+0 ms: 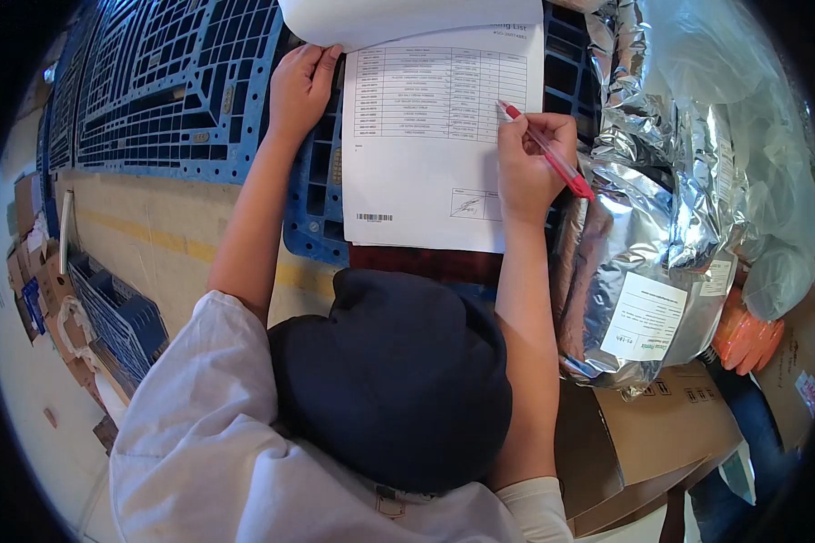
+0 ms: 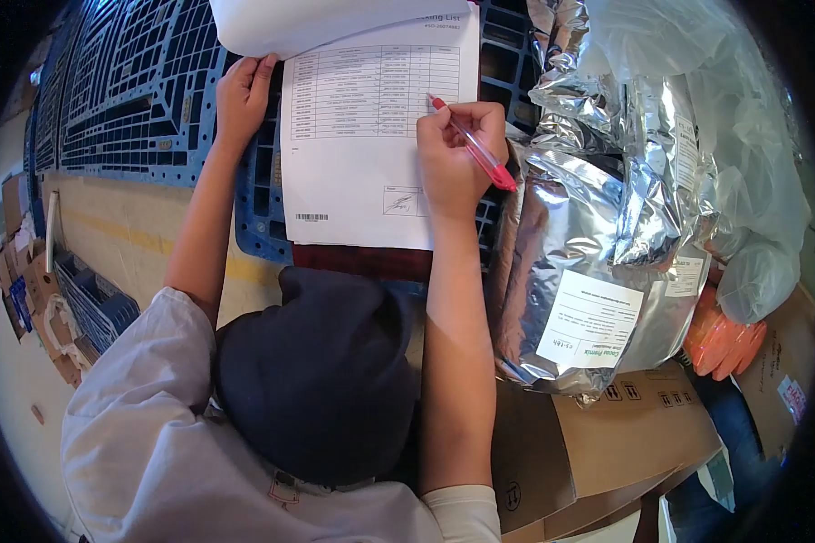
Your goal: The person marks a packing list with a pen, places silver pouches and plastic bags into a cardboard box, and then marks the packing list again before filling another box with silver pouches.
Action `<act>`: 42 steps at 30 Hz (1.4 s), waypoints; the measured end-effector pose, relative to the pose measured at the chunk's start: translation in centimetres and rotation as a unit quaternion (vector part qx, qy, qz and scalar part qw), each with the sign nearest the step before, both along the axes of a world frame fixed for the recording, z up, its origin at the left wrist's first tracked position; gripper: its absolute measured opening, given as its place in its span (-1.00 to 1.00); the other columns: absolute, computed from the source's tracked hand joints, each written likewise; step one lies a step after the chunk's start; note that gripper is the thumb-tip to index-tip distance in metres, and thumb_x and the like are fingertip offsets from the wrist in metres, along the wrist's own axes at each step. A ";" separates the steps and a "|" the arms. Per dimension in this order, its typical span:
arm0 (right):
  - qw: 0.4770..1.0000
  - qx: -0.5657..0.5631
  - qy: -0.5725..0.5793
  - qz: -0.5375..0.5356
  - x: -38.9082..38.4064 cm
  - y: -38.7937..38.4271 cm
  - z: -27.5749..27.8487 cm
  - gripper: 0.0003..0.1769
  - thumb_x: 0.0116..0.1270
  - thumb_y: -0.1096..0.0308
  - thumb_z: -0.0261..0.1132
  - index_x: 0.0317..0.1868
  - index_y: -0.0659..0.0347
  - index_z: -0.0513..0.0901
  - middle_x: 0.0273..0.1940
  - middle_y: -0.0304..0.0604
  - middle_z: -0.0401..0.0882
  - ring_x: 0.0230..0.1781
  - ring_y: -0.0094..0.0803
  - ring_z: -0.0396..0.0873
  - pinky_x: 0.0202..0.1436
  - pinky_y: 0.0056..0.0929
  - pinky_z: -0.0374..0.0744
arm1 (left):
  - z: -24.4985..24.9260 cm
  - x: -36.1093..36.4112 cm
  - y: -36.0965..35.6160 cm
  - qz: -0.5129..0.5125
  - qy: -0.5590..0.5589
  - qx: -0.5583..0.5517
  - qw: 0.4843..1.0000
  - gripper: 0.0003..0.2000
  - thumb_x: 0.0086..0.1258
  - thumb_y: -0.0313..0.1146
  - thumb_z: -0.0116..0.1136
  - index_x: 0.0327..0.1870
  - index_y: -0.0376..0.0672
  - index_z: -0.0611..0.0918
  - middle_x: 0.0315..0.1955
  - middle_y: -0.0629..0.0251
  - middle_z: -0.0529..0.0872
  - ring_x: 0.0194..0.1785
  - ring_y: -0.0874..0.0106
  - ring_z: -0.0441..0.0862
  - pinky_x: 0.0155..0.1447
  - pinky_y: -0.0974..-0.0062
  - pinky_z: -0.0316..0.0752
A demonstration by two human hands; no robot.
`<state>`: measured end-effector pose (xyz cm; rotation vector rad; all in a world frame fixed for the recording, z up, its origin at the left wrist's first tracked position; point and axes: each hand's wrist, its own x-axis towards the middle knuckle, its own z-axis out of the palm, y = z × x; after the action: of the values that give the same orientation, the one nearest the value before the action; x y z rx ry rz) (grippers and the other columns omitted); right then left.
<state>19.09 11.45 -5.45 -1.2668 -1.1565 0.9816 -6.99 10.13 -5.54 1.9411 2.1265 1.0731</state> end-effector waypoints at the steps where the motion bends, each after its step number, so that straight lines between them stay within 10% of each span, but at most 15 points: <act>1: 1.000 -0.002 0.017 -0.010 -0.1 -0.2 0.2 -0.83 0.09 0.55 0.30 -0.37 0.30 0.44 -0.51 -0.26 0.54 -0.60 -0.71 0.37 -0.50 -0.71 0.38 | 0.0 -0.1 0.0 -0.001 0.003 -0.003 1.000 -0.77 0.40 -0.25 0.06 -0.32 -0.25 0.61 -0.48 0.12 0.64 -0.32 0.15 0.57 -0.22 0.34 0.44; 42: 0.998 0.004 -0.047 -0.035 0.5 -1.4 -0.2 -0.81 0.07 0.55 0.30 -0.39 0.28 0.41 -0.58 -0.31 0.44 -0.64 -0.68 0.34 -0.53 -0.69 0.37 | -0.5 -0.3 0.0 -0.009 -0.004 0.013 1.000 -0.75 0.40 -0.23 0.06 -0.35 -0.24 0.59 -0.56 0.16 0.59 -0.41 0.18 0.54 -0.32 0.34 0.40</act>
<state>19.62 10.02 -5.66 -1.3503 -1.1792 0.8717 -7.34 10.18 -6.00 1.9594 2.0981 1.1080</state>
